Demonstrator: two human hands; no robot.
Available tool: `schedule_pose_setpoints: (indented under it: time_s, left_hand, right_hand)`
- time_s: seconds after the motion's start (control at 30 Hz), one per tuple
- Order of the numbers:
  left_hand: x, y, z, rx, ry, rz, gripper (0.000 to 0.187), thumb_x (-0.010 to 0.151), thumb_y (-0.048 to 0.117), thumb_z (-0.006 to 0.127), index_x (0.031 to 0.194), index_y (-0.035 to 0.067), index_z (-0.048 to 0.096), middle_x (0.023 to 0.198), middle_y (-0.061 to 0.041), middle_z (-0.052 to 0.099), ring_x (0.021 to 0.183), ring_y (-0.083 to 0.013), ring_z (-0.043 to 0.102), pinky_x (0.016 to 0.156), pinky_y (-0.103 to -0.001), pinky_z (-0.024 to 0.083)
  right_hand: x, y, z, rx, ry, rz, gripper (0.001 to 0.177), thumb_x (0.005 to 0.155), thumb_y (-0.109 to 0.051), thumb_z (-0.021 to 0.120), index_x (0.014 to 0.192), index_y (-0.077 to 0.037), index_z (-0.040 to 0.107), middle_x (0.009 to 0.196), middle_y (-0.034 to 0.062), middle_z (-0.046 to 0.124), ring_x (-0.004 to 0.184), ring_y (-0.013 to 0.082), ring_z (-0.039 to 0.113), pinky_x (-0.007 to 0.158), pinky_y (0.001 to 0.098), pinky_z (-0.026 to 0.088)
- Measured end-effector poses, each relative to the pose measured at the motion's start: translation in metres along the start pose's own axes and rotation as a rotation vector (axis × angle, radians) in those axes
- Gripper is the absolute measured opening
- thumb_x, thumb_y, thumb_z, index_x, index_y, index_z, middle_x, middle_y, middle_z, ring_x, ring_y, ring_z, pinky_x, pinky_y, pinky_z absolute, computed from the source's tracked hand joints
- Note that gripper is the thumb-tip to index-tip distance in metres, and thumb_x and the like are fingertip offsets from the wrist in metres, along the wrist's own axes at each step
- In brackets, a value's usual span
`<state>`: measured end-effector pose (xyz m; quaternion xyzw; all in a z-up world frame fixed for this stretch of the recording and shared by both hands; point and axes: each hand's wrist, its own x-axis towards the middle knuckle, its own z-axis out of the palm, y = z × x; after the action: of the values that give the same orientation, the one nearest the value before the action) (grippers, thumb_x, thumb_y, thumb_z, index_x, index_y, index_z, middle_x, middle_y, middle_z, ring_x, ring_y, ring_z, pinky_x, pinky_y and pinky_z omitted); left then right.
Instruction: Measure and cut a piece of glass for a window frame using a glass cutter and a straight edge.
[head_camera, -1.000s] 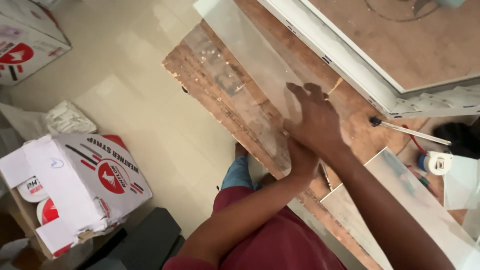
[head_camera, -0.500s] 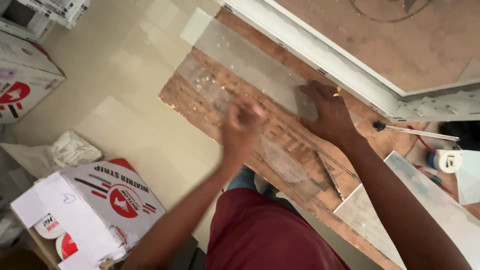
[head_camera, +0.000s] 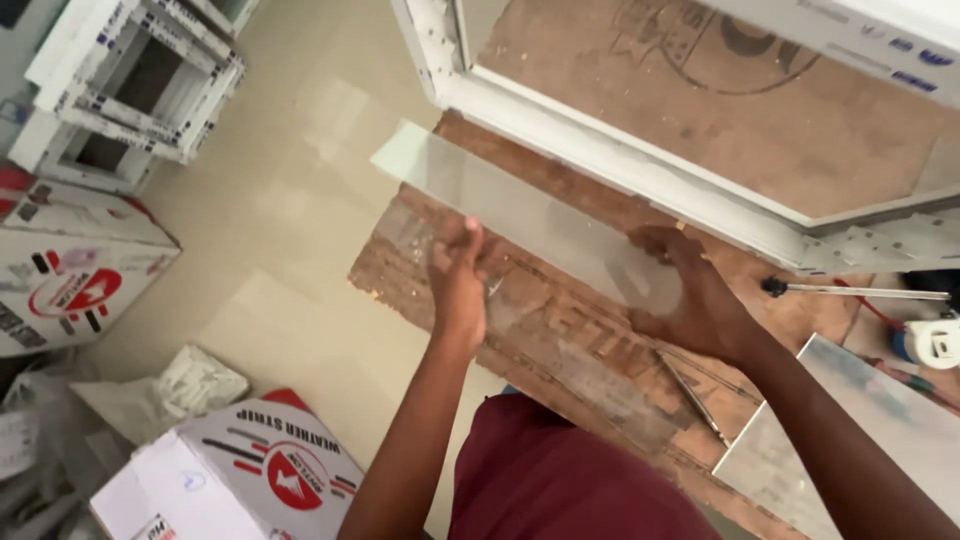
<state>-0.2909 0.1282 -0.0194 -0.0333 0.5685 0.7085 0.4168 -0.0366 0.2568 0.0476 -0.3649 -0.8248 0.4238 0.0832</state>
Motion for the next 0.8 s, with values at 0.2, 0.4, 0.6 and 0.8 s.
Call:
schedule_pose_setpoints:
  time_s: [0.2, 0.4, 0.6, 0.8]
  left_hand:
    - [0.000, -0.011, 0.015, -0.377, -0.702, -0.111, 0.092, 0.088, 0.032, 0.084, 0.159, 0.015, 0.028, 0.132, -0.005, 0.053, 0.123, -0.0240, 0.058, 0.099, -0.039, 0.057]
    - [-0.021, 0.010, 0.086, -0.546, -0.711, 0.028, 0.099, 0.085, 0.025, 0.086, 0.160, 0.017, 0.022, 0.153, -0.017, 0.050, 0.134, -0.0351, 0.057, 0.095, -0.045, 0.062]
    - [-0.024, 0.000, 0.131, -0.589, -0.637, 0.073, 0.098, 0.091, 0.023, 0.082, 0.167, 0.021, 0.019, 0.146, -0.018, 0.052, 0.130, -0.0343, 0.058, 0.091, -0.048, 0.064]
    - [-0.017, -0.003, 0.146, -0.496, -0.595, 0.016, 0.089, 0.095, 0.022, 0.076, 0.163, 0.021, 0.019, 0.143, -0.011, 0.054, 0.130, -0.0285, 0.059, 0.091, -0.046, 0.065]
  right_hand:
    - [-0.031, -0.007, -0.034, 0.145, -0.105, 0.018, 0.078, 0.068, -0.012, 0.079, 0.141, -0.010, 0.052, 0.141, 0.0102, 0.054, 0.135, 0.0259, 0.052, 0.117, 0.0417, 0.041]
    - [-0.032, -0.037, -0.088, -0.194, -0.203, 0.372, 0.082, 0.077, -0.028, 0.088, 0.150, -0.027, 0.050, 0.148, 0.0000, 0.053, 0.138, 0.0194, 0.051, 0.115, 0.0407, 0.042]
    - [-0.051, -0.010, -0.111, -0.534, 0.048, -0.054, 0.066, 0.077, -0.022, 0.077, 0.141, -0.016, 0.062, 0.141, 0.0122, 0.063, 0.131, 0.0331, 0.060, 0.103, 0.0440, 0.053]
    - [-0.045, -0.041, -0.109, -0.646, 0.131, 0.211, 0.040, 0.090, -0.015, 0.074, 0.129, -0.022, 0.071, 0.129, -0.0020, 0.071, 0.108, 0.0257, 0.072, 0.086, 0.0395, 0.061]
